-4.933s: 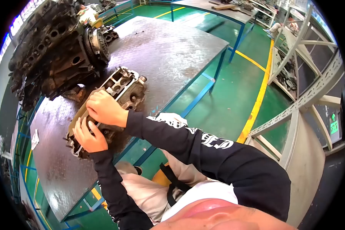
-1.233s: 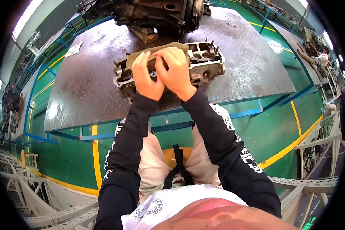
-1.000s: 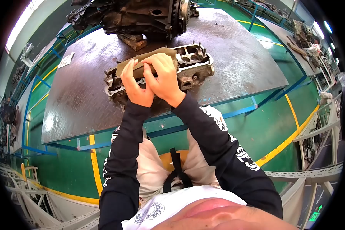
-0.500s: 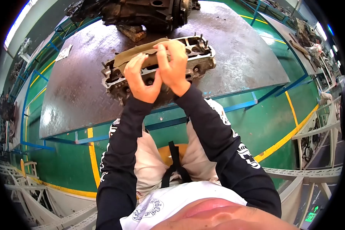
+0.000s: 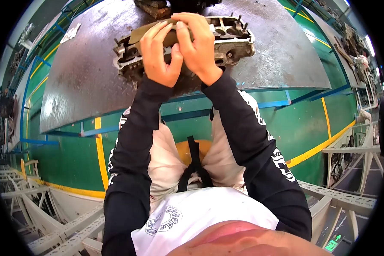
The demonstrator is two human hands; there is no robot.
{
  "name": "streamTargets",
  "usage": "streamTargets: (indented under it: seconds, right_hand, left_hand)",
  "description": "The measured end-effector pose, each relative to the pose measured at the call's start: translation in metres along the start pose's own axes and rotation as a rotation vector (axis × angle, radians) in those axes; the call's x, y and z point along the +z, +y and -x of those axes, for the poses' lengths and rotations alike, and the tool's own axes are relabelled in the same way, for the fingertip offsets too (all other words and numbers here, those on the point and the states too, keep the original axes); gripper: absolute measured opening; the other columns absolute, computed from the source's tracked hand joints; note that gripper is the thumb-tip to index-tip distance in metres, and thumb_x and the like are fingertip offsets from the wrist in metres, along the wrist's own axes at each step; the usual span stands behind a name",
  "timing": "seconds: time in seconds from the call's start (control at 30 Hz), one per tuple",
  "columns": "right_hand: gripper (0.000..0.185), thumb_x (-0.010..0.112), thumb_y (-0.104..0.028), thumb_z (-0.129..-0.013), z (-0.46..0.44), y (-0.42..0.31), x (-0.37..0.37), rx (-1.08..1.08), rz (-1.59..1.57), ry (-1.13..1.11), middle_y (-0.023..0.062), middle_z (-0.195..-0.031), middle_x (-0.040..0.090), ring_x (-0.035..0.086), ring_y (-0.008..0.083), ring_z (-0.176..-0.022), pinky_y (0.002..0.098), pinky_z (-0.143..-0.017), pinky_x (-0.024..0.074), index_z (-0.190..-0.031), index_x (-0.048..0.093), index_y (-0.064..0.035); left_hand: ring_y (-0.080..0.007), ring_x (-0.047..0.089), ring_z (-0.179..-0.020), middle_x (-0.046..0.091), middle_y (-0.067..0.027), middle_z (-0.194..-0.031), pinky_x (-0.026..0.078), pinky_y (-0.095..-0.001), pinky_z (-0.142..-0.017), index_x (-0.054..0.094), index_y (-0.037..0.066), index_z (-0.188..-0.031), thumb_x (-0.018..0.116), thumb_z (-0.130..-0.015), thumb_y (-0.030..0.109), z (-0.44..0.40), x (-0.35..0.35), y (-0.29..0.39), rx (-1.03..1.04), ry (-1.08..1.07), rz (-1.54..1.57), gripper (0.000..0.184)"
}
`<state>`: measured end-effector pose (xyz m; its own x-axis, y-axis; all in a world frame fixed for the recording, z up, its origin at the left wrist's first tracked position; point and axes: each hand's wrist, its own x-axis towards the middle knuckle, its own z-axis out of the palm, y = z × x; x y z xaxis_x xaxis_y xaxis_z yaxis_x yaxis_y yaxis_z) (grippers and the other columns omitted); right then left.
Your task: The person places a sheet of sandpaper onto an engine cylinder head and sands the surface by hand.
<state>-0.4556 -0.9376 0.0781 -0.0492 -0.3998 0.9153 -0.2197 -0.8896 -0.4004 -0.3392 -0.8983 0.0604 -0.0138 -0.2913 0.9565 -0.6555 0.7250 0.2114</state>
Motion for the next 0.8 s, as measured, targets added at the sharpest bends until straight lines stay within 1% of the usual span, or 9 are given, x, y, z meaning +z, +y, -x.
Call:
streamTargets:
  seconds: [0.17, 0.2, 0.23, 0.27, 0.37, 0.5, 0.63, 0.7, 0.8]
  right_hand:
    - [0.032, 0.047, -0.018, -0.103, 0.011, -0.013, 0.014, 0.255, -0.302, 0.063, 0.0166, -0.109, 0.071, 0.067, 0.0293, -0.097, 0.0373, -0.088, 0.0506, -0.118, 0.069, 0.0004]
    - [0.043, 0.043, -0.023, -0.104, 0.011, -0.021, 0.009, 0.324, -0.329, -0.045, 0.0225, -0.132, 0.063, 0.061, 0.0335, -0.121, 0.0384, -0.103, 0.045, -0.134, 0.059, 0.0041]
    - [0.04, 0.043, -0.017, -0.102, 0.011, -0.016, 0.018, 0.156, -0.276, 0.066, 0.0235, -0.118, 0.069, 0.065, 0.033, -0.112, 0.0389, -0.098, 0.0492, -0.128, 0.063, 0.0065]
    - [0.043, 0.039, -0.018, -0.104, 0.012, -0.011, 0.012, 0.123, -0.191, -0.055, 0.0238, -0.127, 0.064, 0.061, 0.0333, -0.119, 0.0384, -0.103, 0.0457, -0.133, 0.058, 0.0076]
    - [0.047, 0.034, -0.021, -0.106, 0.004, -0.016, 0.004, 0.255, -0.179, -0.159, 0.0225, -0.136, 0.06, 0.058, 0.0344, -0.125, 0.0395, -0.108, 0.0419, -0.138, 0.054, 0.0075]
    - [0.052, 0.032, -0.021, -0.106, 0.006, -0.018, 0.013, 0.011, -0.108, -0.164, 0.0242, -0.145, 0.053, 0.05, 0.0346, -0.135, 0.0384, -0.114, 0.0367, -0.146, 0.045, 0.009]
    - [0.053, 0.027, -0.02, -0.108, 0.018, -0.049, 0.026, 0.374, -0.374, -0.14, 0.0209, -0.152, 0.047, 0.046, 0.0314, -0.14, 0.0355, -0.118, 0.0343, -0.15, 0.038, 0.0094]
    - [0.056, 0.026, -0.023, -0.11, 0.021, -0.055, 0.025, -0.049, 0.631, -0.393, 0.0198, -0.158, 0.037, 0.04, 0.0279, -0.144, 0.0313, -0.119, 0.0302, -0.154, 0.028, 0.0111]
    - [0.06, 0.025, -0.025, -0.11, 0.026, -0.062, 0.036, 0.257, -0.735, -0.126, 0.0198, -0.165, 0.024, 0.031, 0.0268, -0.149, 0.0292, -0.12, 0.0236, -0.156, 0.017, 0.0126]
  left_hand:
    - [-0.035, 0.049, -0.136, 0.052, -0.0222, -0.145, 0.035, -0.0402, -0.115, 0.053, -0.005, -0.139, 0.047, -0.092, 0.013, -0.004, 0.002, 0.001, -0.054, -0.059, 0.219, 0.051]
    - [-0.0335, 0.045, -0.139, 0.048, -0.021, -0.15, 0.033, -0.0398, -0.117, 0.048, -0.006, -0.143, 0.043, -0.095, 0.018, -0.006, 0.002, 0.003, -0.033, -0.089, 0.209, 0.054]
    - [-0.032, 0.041, -0.143, 0.043, -0.0197, -0.155, 0.03, -0.0394, -0.119, 0.043, -0.006, -0.148, 0.038, -0.098, 0.023, -0.006, 0.001, 0.002, -0.015, -0.12, 0.204, 0.058]
    - [-0.042, 0.035, -0.146, 0.038, -0.0266, -0.156, 0.026, -0.0466, -0.121, 0.041, -0.009, -0.147, 0.048, -0.096, 0.026, 0.001, 0.006, -0.017, -0.012, -0.128, 0.263, 0.062]
    - [-0.0414, 0.037, -0.145, 0.038, -0.0274, -0.156, 0.027, -0.0459, -0.121, 0.039, -0.009, -0.148, 0.04, -0.096, 0.022, -0.006, -0.001, -0.004, -0.072, -0.087, 0.077, 0.06]
    - [-0.0396, 0.037, -0.146, 0.038, -0.0272, -0.156, 0.029, -0.0416, -0.121, 0.036, -0.009, -0.151, 0.038, -0.1, 0.02, -0.005, 0.003, -0.008, -0.075, -0.068, 0.255, 0.059]
    - [-0.0358, 0.036, -0.147, 0.037, -0.0259, -0.157, 0.027, -0.039, -0.122, 0.033, -0.009, -0.152, 0.035, -0.103, 0.018, -0.012, -0.01, 0.011, -0.152, -0.112, 0.18, 0.057]
    - [-0.0293, 0.033, -0.149, 0.032, -0.0164, -0.163, 0.025, -0.0384, -0.121, 0.028, -0.005, -0.156, 0.028, -0.103, 0.035, 0.0, 0.013, 0.006, -0.415, 0.052, 1.038, 0.067]
    - [-0.0283, 0.031, -0.15, 0.029, -0.0159, -0.164, 0.024, -0.0379, -0.122, 0.024, -0.004, -0.158, 0.027, -0.104, 0.038, -0.002, 0.008, 0.007, -0.504, -0.031, 0.927, 0.068]
